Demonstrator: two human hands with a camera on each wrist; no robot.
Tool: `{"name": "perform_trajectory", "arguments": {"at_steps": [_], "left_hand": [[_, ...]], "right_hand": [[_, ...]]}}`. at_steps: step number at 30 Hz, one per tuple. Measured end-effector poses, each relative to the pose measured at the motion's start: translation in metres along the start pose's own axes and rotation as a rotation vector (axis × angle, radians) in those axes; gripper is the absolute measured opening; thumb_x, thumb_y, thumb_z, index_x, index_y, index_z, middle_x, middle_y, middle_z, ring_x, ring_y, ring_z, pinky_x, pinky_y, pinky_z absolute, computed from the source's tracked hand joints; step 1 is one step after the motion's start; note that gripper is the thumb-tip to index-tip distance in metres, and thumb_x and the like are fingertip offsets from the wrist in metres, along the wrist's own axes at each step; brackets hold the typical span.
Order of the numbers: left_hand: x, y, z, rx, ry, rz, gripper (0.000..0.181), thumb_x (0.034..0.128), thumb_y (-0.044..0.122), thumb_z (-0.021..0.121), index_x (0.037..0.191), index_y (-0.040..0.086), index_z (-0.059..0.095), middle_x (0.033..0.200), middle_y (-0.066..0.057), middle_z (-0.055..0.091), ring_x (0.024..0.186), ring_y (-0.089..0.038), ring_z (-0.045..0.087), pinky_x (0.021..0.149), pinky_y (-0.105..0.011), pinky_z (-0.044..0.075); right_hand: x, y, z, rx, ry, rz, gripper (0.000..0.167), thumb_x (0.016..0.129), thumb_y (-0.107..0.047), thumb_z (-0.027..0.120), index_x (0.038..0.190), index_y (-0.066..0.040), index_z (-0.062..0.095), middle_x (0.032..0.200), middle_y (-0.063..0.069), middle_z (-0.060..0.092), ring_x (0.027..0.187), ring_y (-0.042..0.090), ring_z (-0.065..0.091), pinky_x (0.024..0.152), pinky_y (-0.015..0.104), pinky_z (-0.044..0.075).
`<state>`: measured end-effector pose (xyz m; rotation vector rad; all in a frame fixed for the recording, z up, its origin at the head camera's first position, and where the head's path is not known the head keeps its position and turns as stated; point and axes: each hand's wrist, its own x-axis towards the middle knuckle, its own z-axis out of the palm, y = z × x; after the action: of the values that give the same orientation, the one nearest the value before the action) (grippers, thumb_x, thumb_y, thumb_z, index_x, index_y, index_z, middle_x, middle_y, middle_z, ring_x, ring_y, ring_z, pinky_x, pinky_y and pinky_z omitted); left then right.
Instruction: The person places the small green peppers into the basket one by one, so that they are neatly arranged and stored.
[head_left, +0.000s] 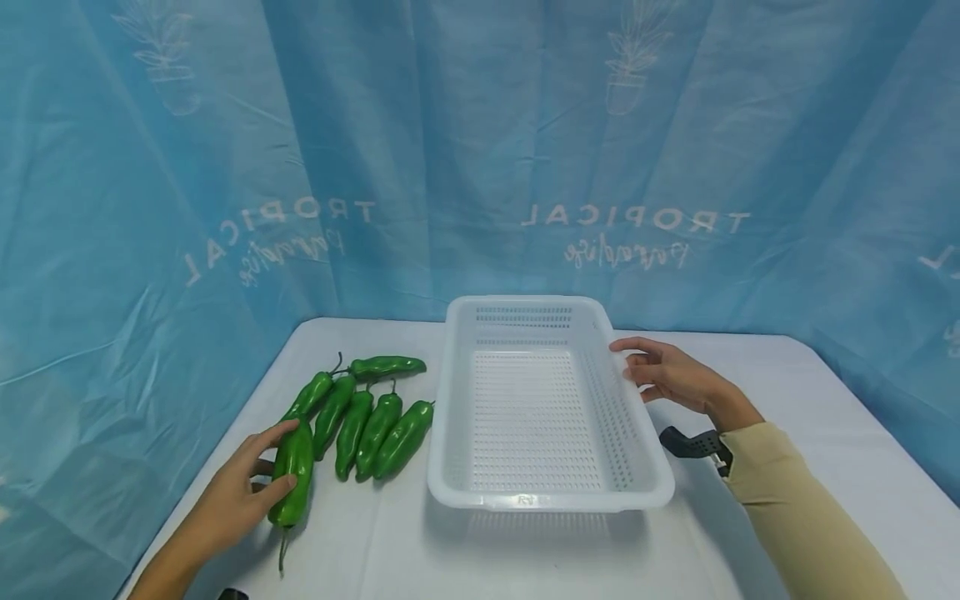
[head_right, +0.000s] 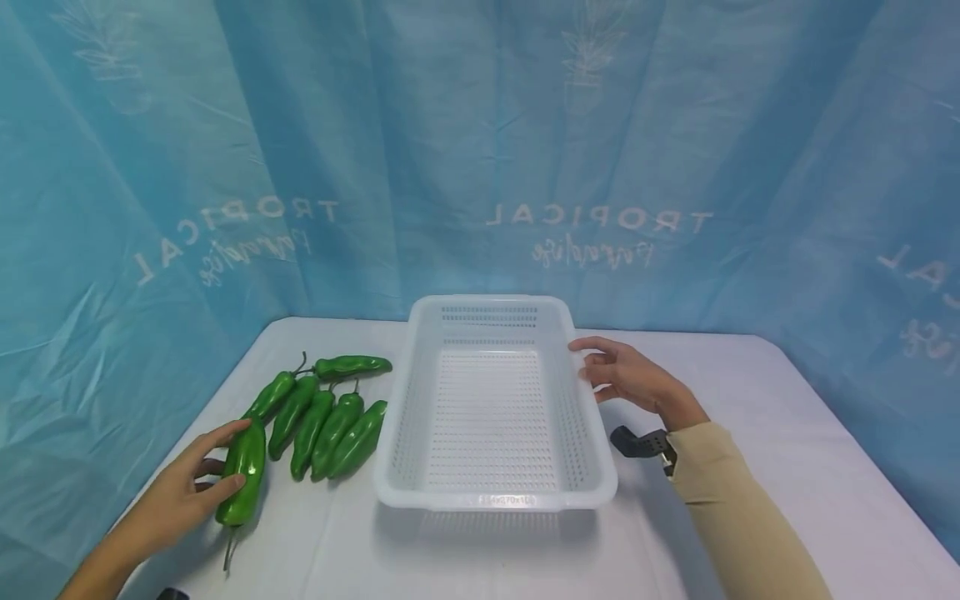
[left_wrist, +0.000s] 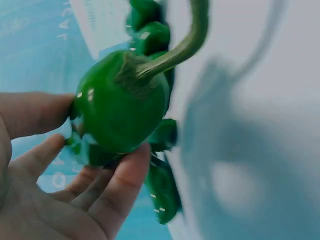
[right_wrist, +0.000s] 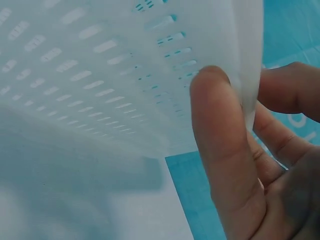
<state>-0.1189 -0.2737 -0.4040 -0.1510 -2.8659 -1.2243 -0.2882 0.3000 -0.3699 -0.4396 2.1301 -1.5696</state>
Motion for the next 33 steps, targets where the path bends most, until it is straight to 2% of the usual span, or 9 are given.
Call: {"name": "perform_trajectory", "arguments": {"at_steps": [5,7,16,21,30,33], "left_hand": [[0.001,0.011,-0.004,-0.059,0.122,0.084,0.070,0.0930,0.003,0.065,0.154,0.012,0.032,0.142,-0.022,0.044,0.096,0.014,0.054,0.068,-0.022,0.055],[0.002,0.016,-0.005,-0.070,0.151,0.112,0.069,0.0931,0.002,0.065,0.153,0.011,0.033,0.145,-0.022,0.043,0.097,0.019,0.051,0.070,-0.021,0.055],[0.006,0.024,-0.007,-0.055,0.176,0.176,0.068,0.0920,0.001,0.065,0.153,0.011,0.036,0.144,-0.022,0.047,0.100,0.018,0.050,0.073,-0.019,0.054],[0.010,0.026,-0.011,-0.032,0.150,0.196,0.068,0.0912,0.000,0.066,0.152,0.011,0.037,0.137,-0.023,0.052,0.097,0.017,0.052,0.070,-0.022,0.055],[0.020,0.033,-0.037,0.037,0.117,0.264,0.068,0.0920,0.003,0.067,0.153,0.013,0.037,0.136,-0.023,0.053,0.098,0.021,0.050,0.070,-0.021,0.056],[0.026,0.039,-0.046,0.095,0.111,0.275,0.068,0.0915,0.006,0.069,0.152,0.017,0.039,0.136,-0.020,0.055,0.098,0.016,0.056,0.073,-0.020,0.056]], "right_hand": [[0.002,0.002,0.001,-0.009,0.024,0.005,0.051,0.099,-0.017,0.059,0.144,-0.008,0.037,0.100,-0.001,0.064,0.096,0.018,0.070,0.081,0.045,0.059],[0.003,0.002,0.002,-0.011,0.029,0.009,0.051,0.099,-0.017,0.059,0.144,-0.008,0.037,0.100,-0.001,0.064,0.095,0.018,0.070,0.081,0.045,0.059],[0.002,-0.001,0.004,-0.016,0.028,0.027,0.054,0.099,-0.018,0.058,0.147,-0.007,0.034,0.103,-0.001,0.064,0.096,0.017,0.069,0.080,0.044,0.059],[0.000,0.000,0.003,-0.026,0.031,0.026,0.056,0.100,-0.018,0.058,0.148,-0.006,0.033,0.103,-0.001,0.064,0.096,0.017,0.069,0.081,0.043,0.059],[0.000,-0.003,0.003,-0.013,0.031,0.030,0.053,0.099,-0.016,0.059,0.147,-0.009,0.035,0.104,-0.003,0.065,0.098,0.016,0.069,0.082,0.044,0.059],[-0.001,-0.004,0.003,-0.002,0.027,0.040,0.054,0.099,-0.014,0.059,0.147,-0.009,0.035,0.105,-0.003,0.066,0.098,0.016,0.070,0.083,0.043,0.059]]}}
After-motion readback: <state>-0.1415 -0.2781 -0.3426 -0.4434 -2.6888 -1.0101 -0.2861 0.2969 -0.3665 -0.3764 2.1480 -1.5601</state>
